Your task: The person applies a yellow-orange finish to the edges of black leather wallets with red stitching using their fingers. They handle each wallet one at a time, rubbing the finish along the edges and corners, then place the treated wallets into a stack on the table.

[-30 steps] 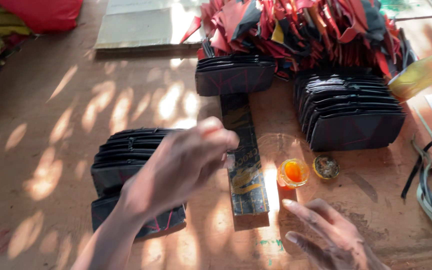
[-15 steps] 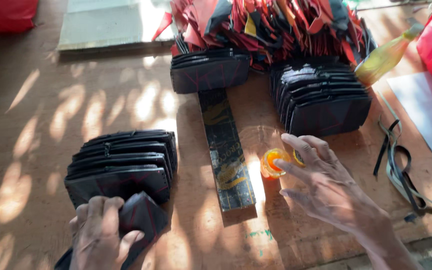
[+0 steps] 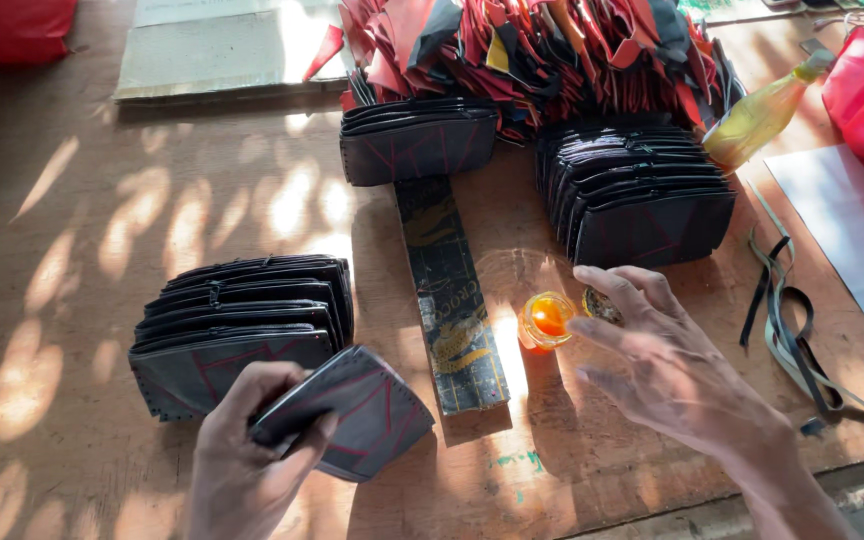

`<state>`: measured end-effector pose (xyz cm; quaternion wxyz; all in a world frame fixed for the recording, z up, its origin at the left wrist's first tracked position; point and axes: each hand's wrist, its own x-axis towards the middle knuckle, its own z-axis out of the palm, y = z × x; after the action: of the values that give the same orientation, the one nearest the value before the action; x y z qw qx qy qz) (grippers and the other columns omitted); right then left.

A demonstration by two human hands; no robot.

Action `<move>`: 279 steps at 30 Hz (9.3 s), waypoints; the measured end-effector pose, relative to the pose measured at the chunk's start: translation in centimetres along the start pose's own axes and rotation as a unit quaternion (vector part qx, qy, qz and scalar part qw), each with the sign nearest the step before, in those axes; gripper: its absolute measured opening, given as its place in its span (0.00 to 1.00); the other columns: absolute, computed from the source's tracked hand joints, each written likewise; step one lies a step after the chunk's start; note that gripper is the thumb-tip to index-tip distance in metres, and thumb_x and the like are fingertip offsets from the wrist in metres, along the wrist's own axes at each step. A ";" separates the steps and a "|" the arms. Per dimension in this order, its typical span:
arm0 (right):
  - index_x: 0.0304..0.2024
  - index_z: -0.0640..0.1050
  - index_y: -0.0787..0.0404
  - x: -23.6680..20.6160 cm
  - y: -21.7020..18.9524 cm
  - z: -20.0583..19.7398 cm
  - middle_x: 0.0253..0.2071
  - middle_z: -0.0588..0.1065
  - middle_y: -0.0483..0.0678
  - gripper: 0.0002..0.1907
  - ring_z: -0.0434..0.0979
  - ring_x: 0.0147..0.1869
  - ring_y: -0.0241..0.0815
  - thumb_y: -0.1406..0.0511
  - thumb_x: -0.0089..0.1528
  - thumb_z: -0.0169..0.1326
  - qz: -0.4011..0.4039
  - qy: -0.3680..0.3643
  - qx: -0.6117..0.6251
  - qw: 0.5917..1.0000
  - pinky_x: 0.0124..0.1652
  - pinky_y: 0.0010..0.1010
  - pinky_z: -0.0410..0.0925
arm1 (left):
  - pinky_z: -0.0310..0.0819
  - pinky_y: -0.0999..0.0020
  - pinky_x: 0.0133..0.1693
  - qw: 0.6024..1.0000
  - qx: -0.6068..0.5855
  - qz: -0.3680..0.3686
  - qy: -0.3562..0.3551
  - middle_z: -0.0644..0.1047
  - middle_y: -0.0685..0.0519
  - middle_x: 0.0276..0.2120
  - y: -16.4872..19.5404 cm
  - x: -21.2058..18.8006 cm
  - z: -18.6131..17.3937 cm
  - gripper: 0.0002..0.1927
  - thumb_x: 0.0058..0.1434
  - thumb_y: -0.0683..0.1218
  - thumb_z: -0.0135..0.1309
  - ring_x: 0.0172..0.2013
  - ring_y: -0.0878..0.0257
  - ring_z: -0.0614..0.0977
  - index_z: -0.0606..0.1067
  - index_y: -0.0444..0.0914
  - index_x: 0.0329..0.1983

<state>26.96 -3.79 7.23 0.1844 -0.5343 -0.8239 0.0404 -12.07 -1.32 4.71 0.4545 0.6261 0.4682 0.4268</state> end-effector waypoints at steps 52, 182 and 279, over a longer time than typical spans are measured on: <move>0.64 0.73 0.46 2.3 -8.1 2.1 0.47 0.66 0.50 0.39 0.70 0.51 0.50 0.73 0.49 0.60 -0.162 0.126 -0.025 0.978 0.48 0.42 0.72 | 0.80 0.76 0.38 0.987 -0.046 0.153 -0.020 0.84 0.50 0.37 3.3 0.7 4.9 0.12 0.59 0.34 0.64 0.37 0.68 0.85 0.81 0.34 0.47; 0.59 0.69 0.54 -1.3 -8.2 2.0 0.42 0.67 0.46 0.28 0.72 0.35 0.32 0.63 0.58 0.62 0.055 0.128 0.176 0.975 0.41 0.24 0.74 | 0.74 0.52 0.60 0.916 -0.382 0.045 0.115 0.80 0.47 0.53 -9.2 -3.6 7.6 0.29 0.55 0.26 0.61 0.53 0.56 0.81 0.76 0.40 0.58; 0.72 0.62 0.54 -0.6 -7.5 1.2 0.50 0.77 0.47 0.45 0.74 0.53 0.44 0.54 0.57 0.67 0.034 -0.055 0.299 0.952 0.54 0.37 0.72 | 0.77 0.75 0.42 0.806 -0.376 -0.036 -0.455 0.84 0.48 0.36 -3.4 9.9 7.7 0.25 0.53 0.47 0.74 0.36 0.67 0.83 0.81 0.24 0.47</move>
<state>20.26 -7.35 7.89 0.2886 -0.4794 -0.7642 0.3209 -3.43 7.49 0.82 0.8304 0.5114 0.0328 0.2186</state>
